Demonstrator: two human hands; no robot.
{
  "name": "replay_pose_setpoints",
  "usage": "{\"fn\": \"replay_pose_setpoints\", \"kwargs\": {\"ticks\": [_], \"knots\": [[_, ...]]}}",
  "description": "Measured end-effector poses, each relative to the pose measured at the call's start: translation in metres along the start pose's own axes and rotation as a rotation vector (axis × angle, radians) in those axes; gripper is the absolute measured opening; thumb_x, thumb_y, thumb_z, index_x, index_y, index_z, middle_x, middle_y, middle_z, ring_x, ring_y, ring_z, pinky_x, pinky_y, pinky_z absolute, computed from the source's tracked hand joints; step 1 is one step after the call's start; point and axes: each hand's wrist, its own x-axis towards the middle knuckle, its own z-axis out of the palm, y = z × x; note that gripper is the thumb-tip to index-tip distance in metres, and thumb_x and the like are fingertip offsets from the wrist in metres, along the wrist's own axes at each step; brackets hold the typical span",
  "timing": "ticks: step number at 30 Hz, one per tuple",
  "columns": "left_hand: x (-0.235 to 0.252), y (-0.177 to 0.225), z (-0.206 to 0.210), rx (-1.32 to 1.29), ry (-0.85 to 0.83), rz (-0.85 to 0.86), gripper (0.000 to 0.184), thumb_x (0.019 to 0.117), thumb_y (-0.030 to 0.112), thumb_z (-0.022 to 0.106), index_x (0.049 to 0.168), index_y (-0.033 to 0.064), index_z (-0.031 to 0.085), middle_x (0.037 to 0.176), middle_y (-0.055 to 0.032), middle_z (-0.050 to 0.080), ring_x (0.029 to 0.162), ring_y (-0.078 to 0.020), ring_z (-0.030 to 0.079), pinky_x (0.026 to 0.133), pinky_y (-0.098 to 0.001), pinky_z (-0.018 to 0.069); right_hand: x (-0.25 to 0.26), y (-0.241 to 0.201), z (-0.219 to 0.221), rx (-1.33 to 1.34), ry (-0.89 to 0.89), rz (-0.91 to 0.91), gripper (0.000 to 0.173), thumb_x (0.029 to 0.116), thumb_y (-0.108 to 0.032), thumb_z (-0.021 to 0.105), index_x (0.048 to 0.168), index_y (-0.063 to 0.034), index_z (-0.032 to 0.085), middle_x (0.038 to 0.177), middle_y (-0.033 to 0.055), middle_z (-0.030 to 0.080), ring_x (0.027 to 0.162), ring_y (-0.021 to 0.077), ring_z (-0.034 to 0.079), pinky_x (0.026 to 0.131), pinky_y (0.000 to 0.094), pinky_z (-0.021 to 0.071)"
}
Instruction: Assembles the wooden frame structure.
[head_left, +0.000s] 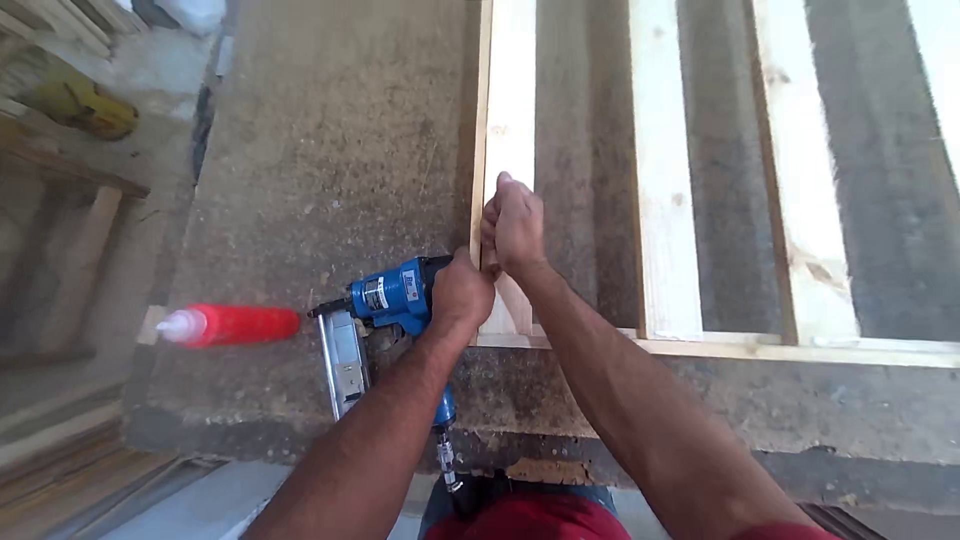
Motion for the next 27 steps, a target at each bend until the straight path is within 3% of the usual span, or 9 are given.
{"fn": "replay_pose_setpoints", "kwargs": {"ticks": [2,4,8,9,12,15,18,24,27], "knots": [[-0.004,-0.001,0.000,-0.032,-0.020,-0.011,0.051,0.0997,0.045,0.065,0.134,0.0080,0.058,0.110,-0.0195,0.071,0.106,-0.0381,0.070,0.091,-0.0608,0.0554,-0.004,-0.014,-0.031,-0.272,0.075,0.047,0.045,0.1103,-0.039,0.038,0.092,-0.0043,0.061,0.065,0.0042,0.054,0.054,0.0188,0.056,0.055,0.0410,0.0541],[-0.006,-0.002,0.000,-0.049,-0.015,-0.017,0.052,0.0996,0.045,0.065,0.135,0.0077,0.057,0.109,-0.0199,0.071,0.104,-0.0381,0.070,0.091,-0.0610,0.0559,0.000,-0.023,-0.072,-0.393,0.235,0.091,0.051,0.1090,-0.046,0.038,0.099,-0.0036,0.064,0.072,0.0054,0.059,0.063,0.0189,0.061,0.063,0.0434,0.0555],[-0.002,0.001,0.000,-0.017,-0.014,-0.025,0.056,0.1003,0.048,0.063,0.138,0.0078,0.055,0.107,-0.0195,0.072,0.102,-0.0374,0.071,0.089,-0.0592,0.0566,0.027,-0.029,-0.120,-0.236,0.392,0.321,0.065,0.1074,-0.059,0.035,0.113,-0.0029,0.067,0.089,0.0080,0.068,0.079,0.0187,0.069,0.073,0.0397,0.0591],[-0.003,0.001,0.001,-0.004,-0.018,-0.034,0.055,0.1001,0.048,0.063,0.138,0.0086,0.055,0.107,-0.0183,0.072,0.102,-0.0362,0.071,0.089,-0.0581,0.0568,0.027,-0.024,-0.113,-0.204,0.355,0.370,0.068,0.1060,-0.062,0.036,0.117,-0.0023,0.066,0.093,0.0096,0.070,0.082,0.0204,0.069,0.074,0.0417,0.0592],[-0.001,0.003,-0.002,-0.005,-0.046,-0.063,0.056,0.0987,0.046,0.066,0.141,0.0114,0.054,0.112,-0.0157,0.072,0.108,-0.0325,0.070,0.095,-0.0540,0.0559,0.011,0.006,-0.054,-0.312,0.139,0.454,0.066,0.0998,-0.065,0.051,0.109,-0.0013,0.068,0.088,0.0158,0.070,0.078,0.0283,0.069,0.073,0.0519,0.0587],[-0.002,0.004,-0.006,-0.002,-0.073,-0.079,0.059,0.0983,0.046,0.065,0.144,0.0102,0.052,0.116,-0.0146,0.072,0.112,-0.0303,0.069,0.099,-0.0510,0.0547,0.012,0.007,-0.040,-0.443,-0.010,0.544,0.059,0.0949,-0.061,0.064,0.111,-0.0044,0.069,0.094,0.0146,0.072,0.085,0.0272,0.072,0.079,0.0497,0.0594],[0.000,0.007,-0.003,0.004,-0.038,-0.079,0.060,0.0971,0.045,0.067,0.144,0.0102,0.052,0.114,-0.0147,0.073,0.110,-0.0311,0.071,0.097,-0.0511,0.0558,0.021,-0.001,-0.042,-0.577,-0.005,0.600,0.060,0.0915,-0.063,0.067,0.110,-0.0061,0.070,0.098,0.0125,0.074,0.092,0.0260,0.073,0.084,0.0493,0.0588],[0.001,0.004,0.005,0.047,-0.010,-0.101,0.060,0.0962,0.048,0.068,0.143,0.0128,0.053,0.112,-0.0112,0.074,0.107,-0.0280,0.072,0.095,-0.0482,0.0569,0.020,0.008,-0.043,-0.549,-0.007,0.568,0.059,0.0912,-0.062,0.068,0.109,-0.0055,0.068,0.093,0.0115,0.072,0.087,0.0242,0.071,0.079,0.0469,0.0588],[-0.003,0.007,0.007,0.057,0.020,-0.093,0.061,0.0987,0.048,0.065,0.146,0.0125,0.050,0.113,-0.0128,0.074,0.108,-0.0291,0.072,0.095,-0.0484,0.0570,0.019,0.006,-0.042,-0.625,-0.010,0.549,0.062,0.0928,-0.065,0.063,0.111,-0.0052,0.067,0.096,0.0127,0.071,0.091,0.0255,0.071,0.082,0.0484,0.0579]]}}
